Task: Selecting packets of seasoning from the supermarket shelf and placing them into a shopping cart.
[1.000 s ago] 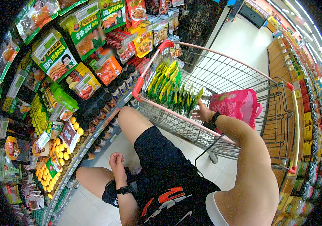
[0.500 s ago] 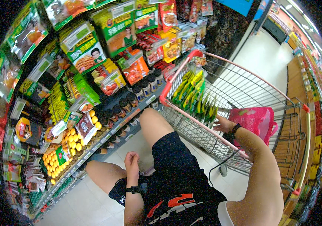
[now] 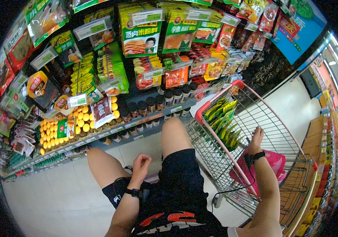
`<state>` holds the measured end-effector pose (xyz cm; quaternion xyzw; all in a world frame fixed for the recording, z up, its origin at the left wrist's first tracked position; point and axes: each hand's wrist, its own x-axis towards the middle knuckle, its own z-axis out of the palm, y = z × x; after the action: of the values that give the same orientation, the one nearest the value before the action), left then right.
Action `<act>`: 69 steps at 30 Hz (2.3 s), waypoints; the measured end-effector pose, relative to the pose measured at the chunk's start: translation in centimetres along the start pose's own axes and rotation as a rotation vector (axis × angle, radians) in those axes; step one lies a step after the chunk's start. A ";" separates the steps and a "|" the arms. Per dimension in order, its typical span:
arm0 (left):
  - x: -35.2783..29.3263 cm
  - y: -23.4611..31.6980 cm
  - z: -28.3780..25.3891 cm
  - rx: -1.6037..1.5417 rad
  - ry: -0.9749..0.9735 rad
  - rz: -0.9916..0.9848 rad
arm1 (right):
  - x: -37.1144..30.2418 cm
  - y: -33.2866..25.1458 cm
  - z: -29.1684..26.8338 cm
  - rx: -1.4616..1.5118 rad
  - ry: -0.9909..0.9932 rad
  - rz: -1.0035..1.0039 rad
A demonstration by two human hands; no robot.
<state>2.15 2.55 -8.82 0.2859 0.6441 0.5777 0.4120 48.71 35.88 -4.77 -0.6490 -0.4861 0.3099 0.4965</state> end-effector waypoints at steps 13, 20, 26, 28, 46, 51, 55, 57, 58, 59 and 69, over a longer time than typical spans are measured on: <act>0.0 0.1 0.0 0.040 -0.010 -0.009 | -8.9 -19.5 7.9 0.271 -0.510 -0.208; 0.2 -1.1 0.6 0.022 -0.006 -0.024 | -17.6 -29.9 16.7 0.298 -1.041 -0.686; -0.1 -2.0 -0.4 0.041 0.081 -0.003 | -23.7 -29.4 25.9 0.136 -1.633 -1.018; -0.3 -2.0 -1.0 0.048 0.079 -0.007 | -24.1 -27.5 28.1 0.012 -1.825 -0.998; 5.1 7.0 -0.6 -0.041 -0.038 -0.054 | -18.0 -19.6 33.8 -0.789 -1.835 -0.965; 12.2 14.9 -1.6 0.136 -0.030 0.093 | -17.4 -19.8 32.9 -0.713 -1.873 -0.936; 17.9 21.6 -1.9 0.178 0.048 0.262 | -16.1 -20.6 32.7 -0.751 -1.771 -0.919; 20.3 24.7 -2.0 0.231 0.121 0.447 | -15.9 -20.7 33.1 -0.784 -1.742 -0.909; 21.3 26.0 -1.9 0.321 0.162 0.498 | -16.0 -20.8 33.4 -0.757 -1.816 -0.904; 21.6 27.0 -1.8 0.338 0.203 0.536 | -15.9 -20.5 33.5 -0.787 -1.882 -0.856; 25.6 29.1 0.0 0.300 0.155 0.424 | -15.8 -17.1 36.3 -0.638 -1.757 -0.793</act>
<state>-13.68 29.08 14.61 0.4271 0.6778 0.5694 0.1843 5.71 34.07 -1.36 -0.0857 -0.9195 0.3460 -0.1658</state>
